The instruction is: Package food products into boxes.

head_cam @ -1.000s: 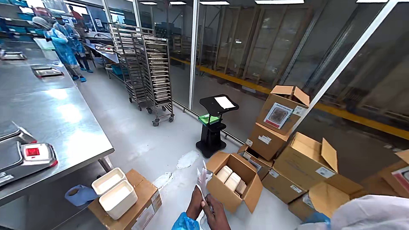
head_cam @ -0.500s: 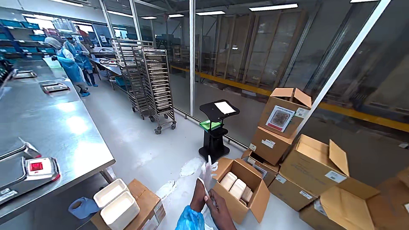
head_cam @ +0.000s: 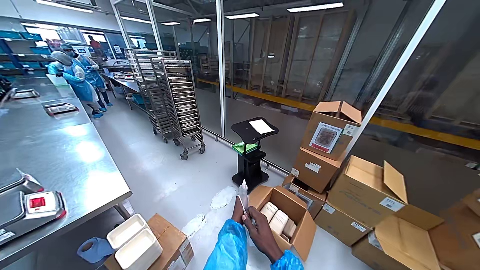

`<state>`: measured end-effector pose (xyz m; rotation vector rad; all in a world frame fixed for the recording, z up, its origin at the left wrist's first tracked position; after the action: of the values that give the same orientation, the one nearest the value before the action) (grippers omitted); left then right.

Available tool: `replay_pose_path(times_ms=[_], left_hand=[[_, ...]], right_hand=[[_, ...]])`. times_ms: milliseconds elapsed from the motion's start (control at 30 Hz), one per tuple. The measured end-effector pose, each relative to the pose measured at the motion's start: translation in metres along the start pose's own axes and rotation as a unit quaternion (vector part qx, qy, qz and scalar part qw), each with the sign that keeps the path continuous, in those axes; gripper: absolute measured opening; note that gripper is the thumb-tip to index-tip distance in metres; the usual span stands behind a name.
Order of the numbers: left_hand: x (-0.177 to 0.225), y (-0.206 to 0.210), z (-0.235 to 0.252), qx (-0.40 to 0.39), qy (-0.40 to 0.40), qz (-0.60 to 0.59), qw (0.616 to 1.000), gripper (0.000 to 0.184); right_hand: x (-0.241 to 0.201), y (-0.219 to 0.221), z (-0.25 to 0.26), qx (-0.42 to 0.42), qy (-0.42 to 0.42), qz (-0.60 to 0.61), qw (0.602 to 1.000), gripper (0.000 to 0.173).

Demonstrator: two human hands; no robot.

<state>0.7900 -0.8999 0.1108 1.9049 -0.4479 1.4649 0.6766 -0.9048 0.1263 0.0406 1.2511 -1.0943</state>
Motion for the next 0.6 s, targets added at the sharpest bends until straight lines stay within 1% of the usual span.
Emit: replay_pose_path(times_ms=[33, 100, 133, 167, 200, 233, 267, 300, 333, 400, 467, 500, 533, 600], left_hand=[[0.01, 0.004, -0.004, -0.029, -0.004, -0.004, 1.0, 0.039], [0.036, 0.013, -0.004, -0.052, 0.004, -0.003, 0.999, 0.045], [0.054, 0.019, -0.008, -0.045, -0.004, -0.015, 0.999, 0.049], [0.078, 0.028, -0.015, -0.011, -0.028, -0.034, 0.999, 0.051], [0.108, 0.04, -0.026, 0.039, -0.052, -0.045, 0.997, 0.052], [0.132, 0.05, -0.035, 0.058, -0.066, -0.051, 0.995, 0.052], [0.148, 0.056, -0.04, 0.043, -0.075, -0.063, 0.994, 0.051], [0.156, 0.059, -0.043, 0.006, -0.081, -0.067, 0.994, 0.052], [0.159, 0.06, -0.043, -0.009, -0.081, -0.065, 0.995, 0.054], [0.16, 0.063, -0.038, 0.024, -0.067, -0.052, 0.996, 0.057], [0.159, 0.071, -0.035, 0.056, -0.044, -0.072, 0.995, 0.054], [0.157, 0.074, -0.036, 0.045, -0.017, -0.098, 0.994, 0.054], [0.152, 0.077, -0.036, 0.015, 0.022, -0.113, 0.993, 0.056], [0.132, 0.083, -0.028, -0.016, 0.123, -0.128, 0.984, 0.062]], right_hand=[[-0.002, -0.003, 0.002, 0.0, -0.006, -0.002, 1.0, 0.028], [-0.008, -0.009, 0.006, 0.005, -0.013, -0.004, 1.0, 0.026], [-0.012, -0.011, 0.008, 0.01, -0.016, -0.003, 1.0, 0.025], [-0.016, -0.013, 0.011, 0.015, -0.02, -0.004, 1.0, 0.024], [-0.021, -0.015, 0.013, 0.02, -0.026, -0.007, 0.999, 0.024], [-0.024, -0.019, 0.014, 0.021, -0.032, -0.012, 0.999, 0.024], [-0.028, -0.022, 0.013, 0.019, -0.04, -0.02, 0.999, 0.024], [-0.032, -0.025, 0.011, 0.013, -0.05, -0.024, 0.998, 0.025], [-0.038, -0.026, 0.007, 0.009, -0.062, -0.026, 0.998, 0.025], [-0.048, -0.028, 0.0, 0.007, -0.079, -0.022, 0.997, 0.024], [-0.05, -0.04, -0.008, 0.021, -0.075, -0.016, 0.997, 0.025], [-0.051, -0.048, -0.011, 0.03, -0.069, -0.011, 0.997, 0.026], [-0.051, -0.055, -0.013, 0.042, -0.058, -0.005, 0.997, 0.026], [-0.046, -0.07, -0.015, 0.068, -0.015, 0.012, 0.997, 0.025]])
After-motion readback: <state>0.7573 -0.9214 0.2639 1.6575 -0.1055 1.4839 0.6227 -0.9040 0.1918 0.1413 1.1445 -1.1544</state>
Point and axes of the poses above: each hand's wrist, its own z-axis towards the middle knuckle, its own y-axis out of the palm, x = y × z, the point moved 5 cm from there along z, towards the middle knuckle, and after that the axes turned 8 degrees about -z, right-handed, at the moved point
